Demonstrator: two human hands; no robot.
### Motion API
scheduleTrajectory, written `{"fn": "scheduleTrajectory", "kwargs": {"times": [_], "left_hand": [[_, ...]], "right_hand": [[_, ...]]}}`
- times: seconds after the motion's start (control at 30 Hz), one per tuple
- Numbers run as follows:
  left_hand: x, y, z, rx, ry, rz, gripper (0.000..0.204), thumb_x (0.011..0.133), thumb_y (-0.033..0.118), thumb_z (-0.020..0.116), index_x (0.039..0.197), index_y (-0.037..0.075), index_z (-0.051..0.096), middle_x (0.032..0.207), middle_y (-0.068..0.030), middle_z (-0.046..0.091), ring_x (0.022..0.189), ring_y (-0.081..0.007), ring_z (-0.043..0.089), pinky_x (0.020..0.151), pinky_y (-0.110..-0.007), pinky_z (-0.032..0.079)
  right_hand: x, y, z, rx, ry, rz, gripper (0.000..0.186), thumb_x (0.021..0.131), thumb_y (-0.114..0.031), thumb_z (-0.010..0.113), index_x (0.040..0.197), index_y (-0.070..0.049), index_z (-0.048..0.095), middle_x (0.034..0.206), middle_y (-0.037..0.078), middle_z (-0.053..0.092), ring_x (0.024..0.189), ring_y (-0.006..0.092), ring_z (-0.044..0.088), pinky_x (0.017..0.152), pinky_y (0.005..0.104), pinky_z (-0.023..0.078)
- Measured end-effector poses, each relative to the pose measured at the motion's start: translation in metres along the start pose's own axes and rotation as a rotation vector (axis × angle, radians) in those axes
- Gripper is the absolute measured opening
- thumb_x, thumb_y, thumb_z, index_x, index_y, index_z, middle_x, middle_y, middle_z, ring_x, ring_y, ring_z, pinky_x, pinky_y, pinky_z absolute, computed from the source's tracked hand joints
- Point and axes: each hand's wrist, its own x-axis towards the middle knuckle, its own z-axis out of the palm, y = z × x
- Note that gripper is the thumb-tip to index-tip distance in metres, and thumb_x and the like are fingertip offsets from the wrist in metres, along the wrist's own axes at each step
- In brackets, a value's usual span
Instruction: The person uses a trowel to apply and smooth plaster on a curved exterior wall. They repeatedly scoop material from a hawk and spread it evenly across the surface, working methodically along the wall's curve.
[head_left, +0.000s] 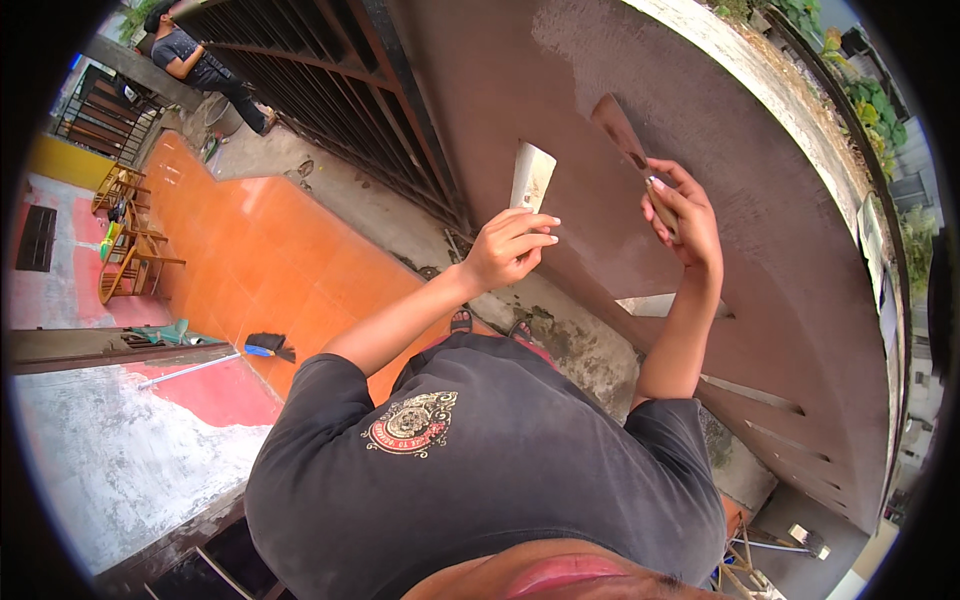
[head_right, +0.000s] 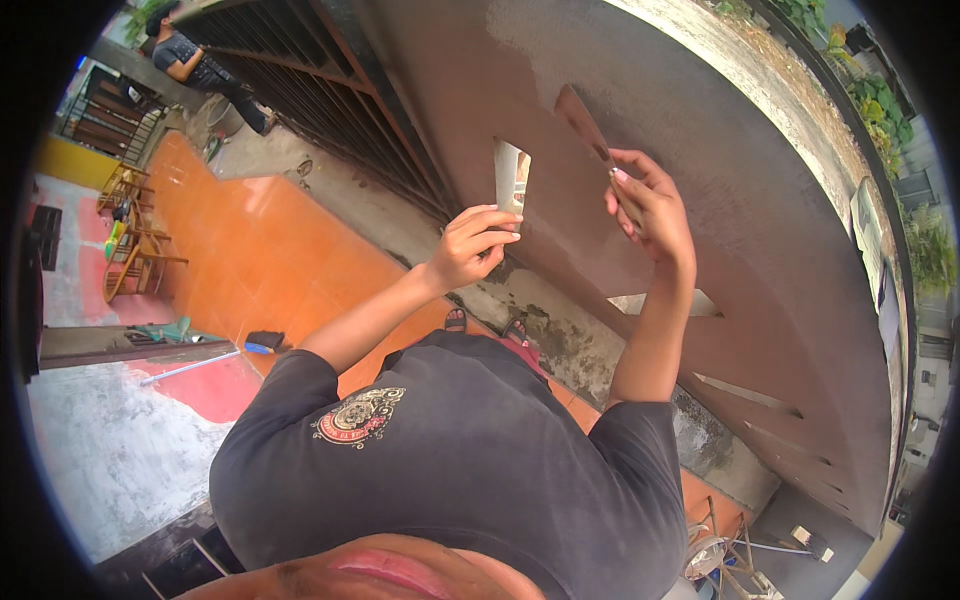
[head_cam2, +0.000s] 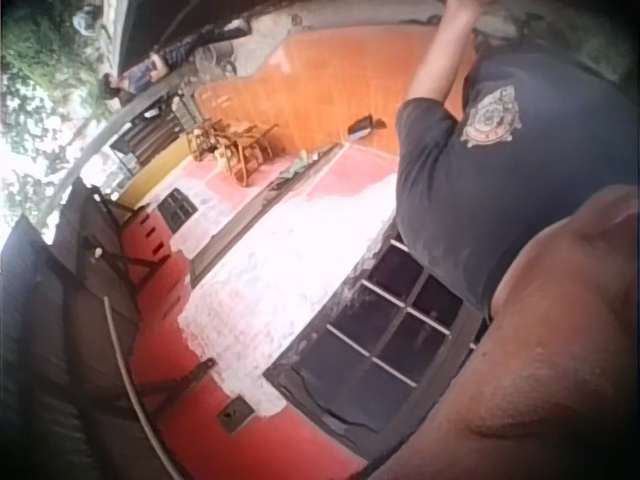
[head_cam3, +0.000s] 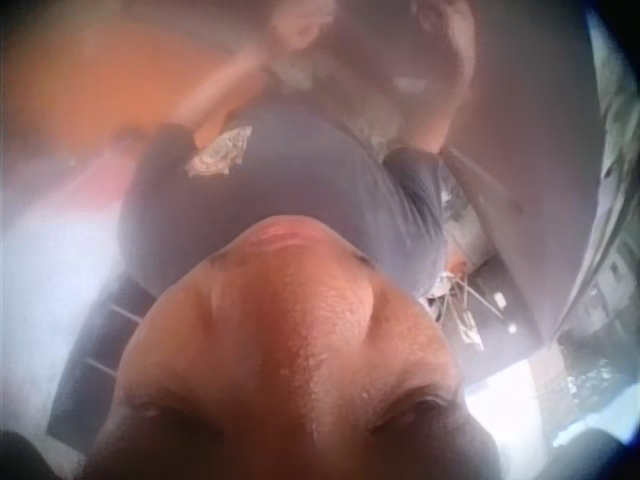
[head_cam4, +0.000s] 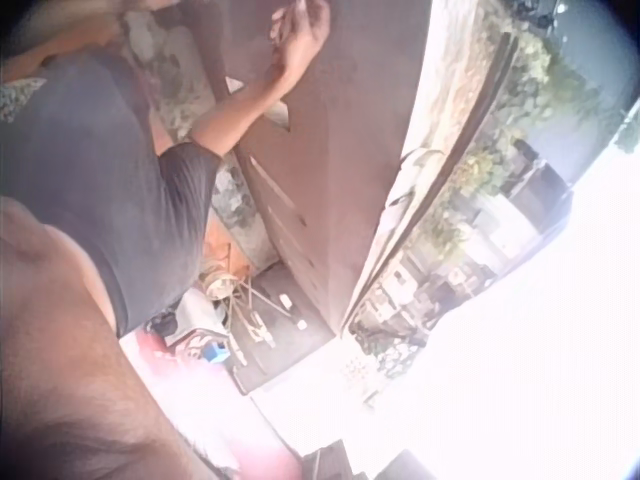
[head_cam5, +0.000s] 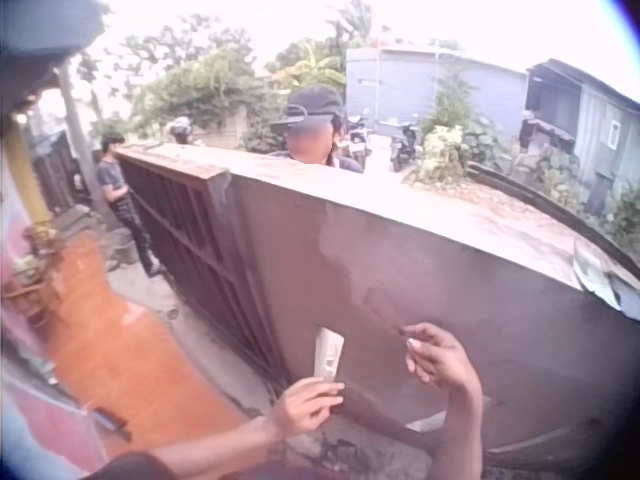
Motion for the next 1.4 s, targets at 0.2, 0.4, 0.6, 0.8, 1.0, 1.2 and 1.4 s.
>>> {"fn": "scheduleTrajectory", "kwargs": {"times": [0.2,0.4,0.6,0.8,1.0,1.2,1.4], "left_hand": [[0.011,0.005,0.014,-0.038,-0.023,0.045,0.027,0.074,-0.007,0.071,0.097,0.006,0.073,0.116,-0.0074,0.074,0.101,-0.0261,0.072,0.098,-0.044,0.055],[0.0,0.002,0.009,-0.094,-0.023,-0.1,0.027,0.08,-0.007,0.069,0.103,0.005,0.073,0.117,-0.007,0.075,0.104,-0.0265,0.071,0.098,-0.041,0.055],[0.002,-0.003,0.023,-0.486,-0.099,-0.511,0.026,0.095,0.005,0.068,0.121,0.002,0.068,0.123,-0.0105,0.072,0.107,-0.0203,0.071,0.096,-0.036,0.055],[0.021,-0.006,0.045,-1.175,-0.113,-0.789,0.057,0.103,0.03,0.067,0.148,0.002,0.046,0.137,-0.0143,0.064,0.121,-0.0231,0.065,0.108,-0.041,0.05],[0.04,0.007,0.062,-1.487,-0.021,-0.891,0.058,0.103,0.049,0.062,0.14,0.005,0.052,0.13,-0.0133,0.066,0.122,-0.0244,0.064,0.111,-0.044,0.048],[0.054,0.016,0.078,-1.558,0.154,-0.929,0.036,0.105,0.042,0.061,0.113,0.007,0.065,0.108,-0.0099,0.07,0.108,-0.0214,0.067,0.104,-0.041,0.051],[0.064,0.012,0.076,-1.583,0.27,-0.968,0.036,0.105,0.042,0.062,0.101,0.007,0.065,0.09,-0.0078,0.069,0.093,-0.02,0.066,0.094,-0.038,0.054]], "right_hand": [[0.026,0.036,0.034,-0.083,-0.106,0.049,0.034,0.107,-0.017,0.054,0.137,-0.002,0.053,0.071,0.006,0.062,0.045,0.007,0.047,0.04,0.023,0.032],[-0.01,0.044,0.011,0.102,-0.083,0.058,0.032,0.106,-0.017,0.052,0.135,-0.005,0.052,0.07,0.008,0.059,0.039,0.009,0.042,0.037,0.0224,0.033],[-0.025,0.07,0.02,0.317,-0.15,0.032,0.029,0.106,-0.018,0.053,0.134,-0.01,0.053,0.07,0.009,0.057,0.039,0.0087,0.039,0.037,0.0221,0.032],[-0.04,0.083,0.032,0.403,-0.192,0.062,0.03,0.106,-0.017,0.052,0.134,-0.008,0.052,0.07,0.01,0.059,0.04,0.0093,0.042,0.036,0.0227,0.035],[-0.053,0.082,0.037,0.477,-0.229,0.081,0.031,0.106,-0.017,0.052,0.135,-0.008,0.051,0.069,0.01,0.058,0.039,0.0098,0.042,0.036,0.0226,0.035],[-0.056,0.083,0.043,0.569,-0.231,0.031,0.026,0.106,-0.016,0.051,0.132,-0.013,0.05,0.072,0.01,0.056,0.04,0.0098,0.04,0.036,0.0223,0.034],[-0.046,0.091,0.052,0.643,-0.235,0.045,0.023,0.107,-0.017,0.05,0.129,-0.016,0.048,0.069,0.008,0.051,0.04,0.0102,0.039,0.037,0.0236,0.035]]}}
